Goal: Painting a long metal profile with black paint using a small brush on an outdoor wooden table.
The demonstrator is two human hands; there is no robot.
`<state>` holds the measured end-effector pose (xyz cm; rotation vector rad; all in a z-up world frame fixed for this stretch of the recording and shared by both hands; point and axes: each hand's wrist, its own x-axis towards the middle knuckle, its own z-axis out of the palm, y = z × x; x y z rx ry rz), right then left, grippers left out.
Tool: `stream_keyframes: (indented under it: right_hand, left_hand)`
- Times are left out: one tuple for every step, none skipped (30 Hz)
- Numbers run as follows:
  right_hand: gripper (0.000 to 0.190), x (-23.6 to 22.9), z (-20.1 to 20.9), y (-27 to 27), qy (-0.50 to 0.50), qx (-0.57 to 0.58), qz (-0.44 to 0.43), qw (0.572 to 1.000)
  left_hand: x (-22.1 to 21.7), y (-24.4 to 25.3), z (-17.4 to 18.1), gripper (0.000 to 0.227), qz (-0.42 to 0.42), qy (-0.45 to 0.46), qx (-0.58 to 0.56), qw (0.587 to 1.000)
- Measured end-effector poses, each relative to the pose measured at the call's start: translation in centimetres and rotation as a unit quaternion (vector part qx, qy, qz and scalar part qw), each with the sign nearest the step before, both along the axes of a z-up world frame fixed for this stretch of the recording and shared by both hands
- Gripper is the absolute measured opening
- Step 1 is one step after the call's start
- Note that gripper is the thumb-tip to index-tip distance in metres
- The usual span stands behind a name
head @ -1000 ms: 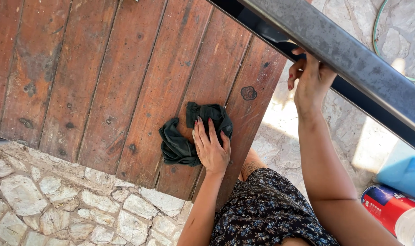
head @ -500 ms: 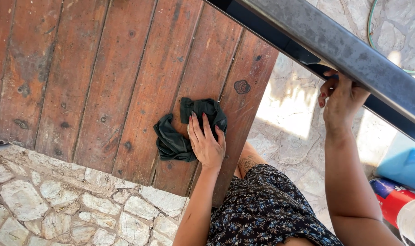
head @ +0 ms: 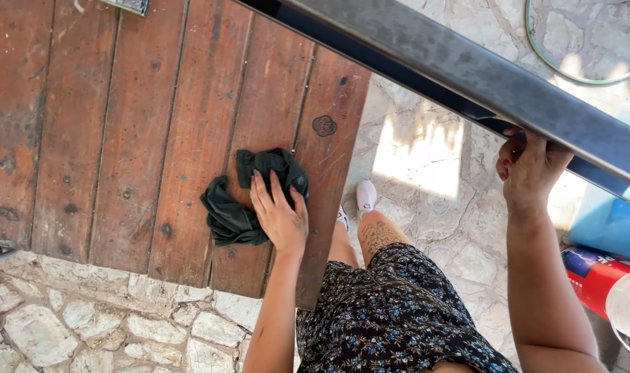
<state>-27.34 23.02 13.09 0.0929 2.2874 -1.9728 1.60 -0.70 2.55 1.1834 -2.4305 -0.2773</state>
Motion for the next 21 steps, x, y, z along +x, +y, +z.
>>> stream_keyframes:
  right_hand:
    - [0.026,-0.1,-0.1,1.1,0.004,-0.003,0.015,1.000]
    - [0.025,-0.3,-0.3,2.2,0.009,-0.006,0.030,1.000]
    - [0.025,-0.5,-0.5,3.5,0.007,-0.009,0.029,1.000]
    - [0.027,-0.7,-0.8,4.7,0.029,-0.002,0.050,0.998]
    - [0.030,-1.1,-1.0,5.9,0.052,0.004,0.073,0.996]
    - [0.030,-1.0,-0.9,6.9,0.051,0.000,0.074,0.996]
    - [0.033,-1.1,-0.7,7.9,0.038,0.008,0.068,0.997]
    - [0.035,-1.2,-0.5,9.0,0.024,0.015,0.062,0.998]
    - [0.035,-1.3,-0.2,10.1,0.026,0.014,0.064,0.997]
    - [0.034,-1.3,0.0,11.2,0.019,0.018,0.055,0.998]
    - [0.034,-1.3,0.3,12.4,0.011,0.025,0.044,0.999]
    - [0.034,-1.5,0.7,13.4,0.011,0.024,0.045,0.999]
    - [0.031,-1.6,1.2,14.7,-0.009,0.026,0.028,0.999]
    - [0.029,-1.5,1.6,15.9,-0.029,0.027,0.011,0.999]
    - [0.029,-1.6,1.8,17.5,-0.028,0.029,0.011,0.999]
    - [0.032,-1.6,1.9,19.1,-0.017,0.042,0.009,0.999]
    - [0.034,-1.8,2.1,20.5,-0.003,0.052,0.008,0.999]
    - [0.034,-2.1,1.7,22.6,0.001,0.052,0.009,0.999]
    - [0.023,-2.3,1.4,24.5,0.010,0.049,0.011,0.999]
    - [0.019,-2.6,1.1,26.4,0.019,0.047,0.012,0.999]
    - [0.019,-2.7,1.2,27.8,0.023,0.044,0.013,0.999]
  left_hand:
    - [0.2,-0.1,0.2,0.046,-0.015,0.003,0.029,0.999]
    - [0.5,-0.2,0.3,0.048,-0.030,0.007,0.058,0.998]
    - [0.7,-0.1,0.6,0.048,-0.031,0.005,0.056,0.998]
    - [0.9,0.0,0.9,0.052,-0.027,0.004,0.060,0.998]
    - [1.1,0.2,1.2,0.056,-0.021,0.004,0.063,0.998]
    - [1.2,0.7,1.9,0.056,-0.019,0.003,0.059,0.998]
    - [1.2,1.3,2.5,0.057,-0.017,0.010,0.050,0.999]
    - [1.2,1.9,3.2,0.058,-0.015,0.017,0.042,0.999]
    - [1.0,2.9,3.6,0.058,-0.013,0.019,0.040,0.999]
    - [0.8,3.8,3.9,0.058,-0.008,0.031,0.027,0.999]
    - [0.7,4.9,4.2,0.058,-0.004,0.042,0.016,0.999]
    - [0.0,5.8,4.4,0.058,-0.003,0.043,0.016,0.999]
    - [-0.5,6.8,4.5,0.058,-0.002,0.059,0.018,0.998]
    - [-1.0,7.9,4.6,0.059,-0.002,0.076,0.020,0.997]
    - [-1.8,8.8,4.4,0.059,-0.001,0.077,0.022,0.997]
    - [-2.4,9.8,4.3,0.060,-0.008,0.086,0.039,0.995]
    - [-3.3,10.6,4.2,0.060,-0.015,0.098,0.054,0.994]
    - [-4.0,11.6,4.2,0.060,-0.014,0.101,0.053,0.993]
    - [-4.8,12.3,4.3,0.060,-0.026,0.111,0.041,0.993]
    - [-5.5,13.0,4.4,0.060,-0.038,0.120,0.030,0.992]
    - [-6.1,13.7,4.7,0.060,-0.037,0.124,0.027,0.991]
